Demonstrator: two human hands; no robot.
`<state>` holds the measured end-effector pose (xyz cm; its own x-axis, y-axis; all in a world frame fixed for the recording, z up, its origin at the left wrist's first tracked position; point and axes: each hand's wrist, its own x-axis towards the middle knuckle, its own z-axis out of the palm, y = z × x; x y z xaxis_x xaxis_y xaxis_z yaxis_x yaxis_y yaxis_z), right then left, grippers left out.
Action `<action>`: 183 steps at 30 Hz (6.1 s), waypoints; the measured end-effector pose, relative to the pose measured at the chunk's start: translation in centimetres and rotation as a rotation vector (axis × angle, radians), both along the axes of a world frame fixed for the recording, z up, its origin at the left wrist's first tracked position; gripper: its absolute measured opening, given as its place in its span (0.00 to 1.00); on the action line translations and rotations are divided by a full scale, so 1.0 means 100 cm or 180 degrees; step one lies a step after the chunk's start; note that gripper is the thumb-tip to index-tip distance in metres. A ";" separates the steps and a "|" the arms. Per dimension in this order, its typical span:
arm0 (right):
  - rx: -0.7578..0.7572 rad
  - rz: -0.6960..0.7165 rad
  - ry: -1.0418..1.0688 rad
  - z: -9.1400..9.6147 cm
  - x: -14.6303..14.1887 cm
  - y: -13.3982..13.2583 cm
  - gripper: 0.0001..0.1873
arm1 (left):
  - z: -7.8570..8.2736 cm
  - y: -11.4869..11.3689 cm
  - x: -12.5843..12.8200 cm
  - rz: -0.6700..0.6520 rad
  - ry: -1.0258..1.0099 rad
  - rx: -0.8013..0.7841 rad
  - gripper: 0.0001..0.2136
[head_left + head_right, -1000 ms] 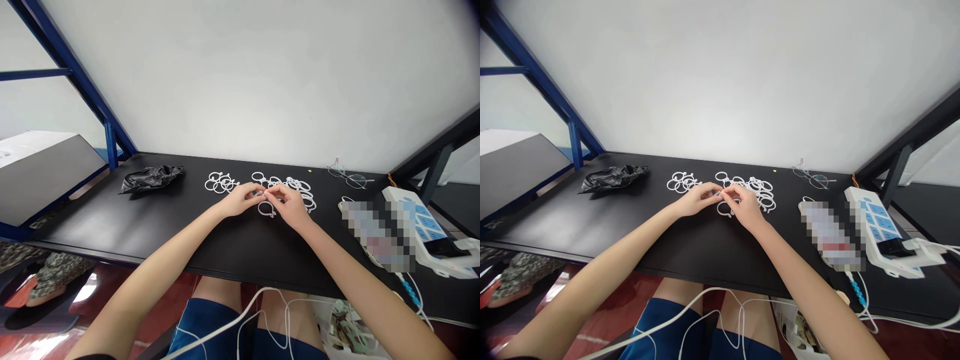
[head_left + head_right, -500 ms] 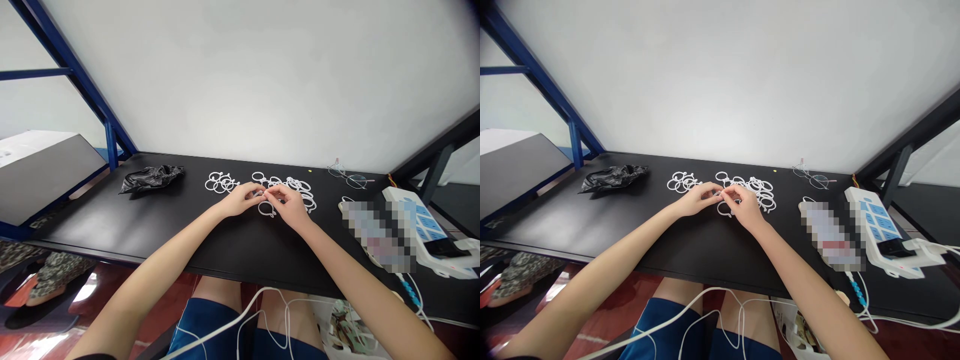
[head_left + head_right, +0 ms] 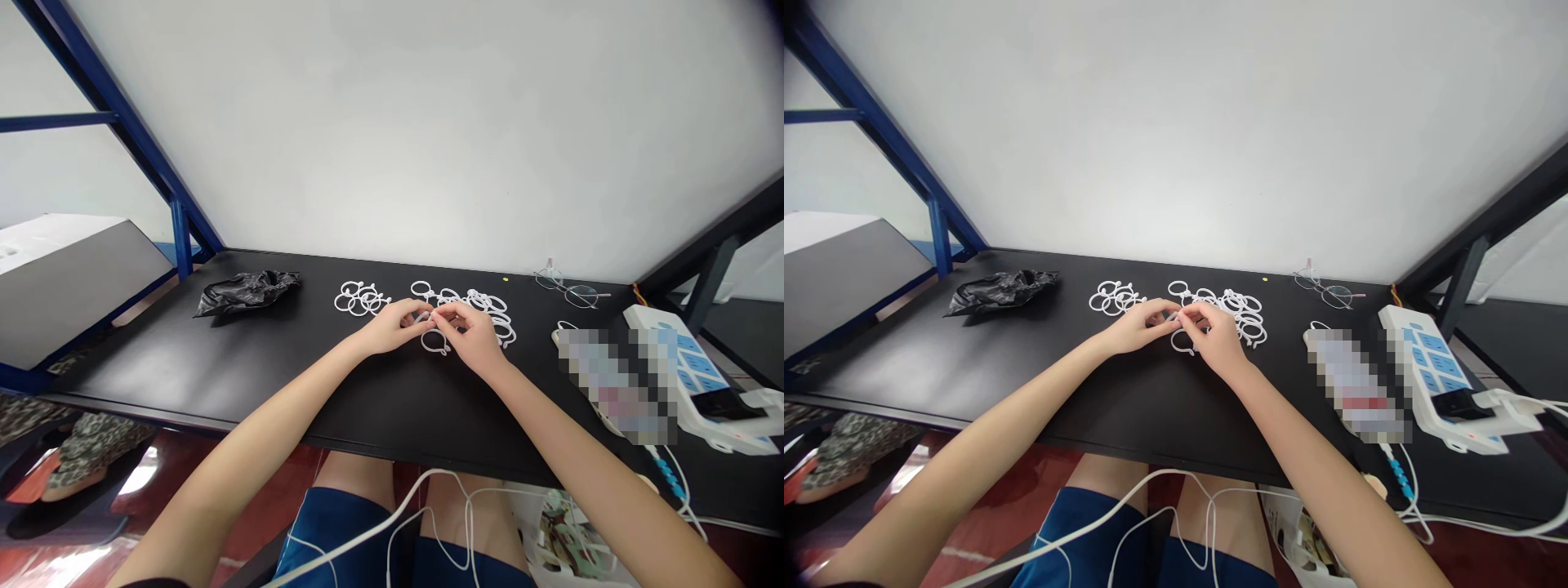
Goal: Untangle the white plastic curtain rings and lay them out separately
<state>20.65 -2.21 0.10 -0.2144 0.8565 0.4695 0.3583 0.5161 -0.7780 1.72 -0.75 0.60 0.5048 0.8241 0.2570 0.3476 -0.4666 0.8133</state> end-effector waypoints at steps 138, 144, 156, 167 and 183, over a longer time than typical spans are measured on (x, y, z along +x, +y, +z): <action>0.0607 -0.0254 -0.0441 -0.001 0.003 0.001 0.05 | 0.014 0.019 -0.048 0.1221 0.0950 0.1154 0.05; 0.0658 -0.0253 -0.0459 -0.002 0.004 0.002 0.05 | 0.005 -0.003 -0.014 0.0048 0.0787 0.0999 0.06; 0.0675 -0.0297 -0.0470 -0.002 0.004 0.003 0.05 | -0.001 -0.006 -0.005 -0.0204 0.1000 0.0710 0.09; 0.0497 -0.0333 -0.0535 -0.003 0.003 0.003 0.06 | -0.005 0.005 -0.013 -0.0124 0.0927 0.0528 0.10; 0.0474 -0.0287 -0.0637 -0.002 0.002 0.001 0.06 | -0.008 0.003 -0.010 0.0065 0.1380 0.1088 0.13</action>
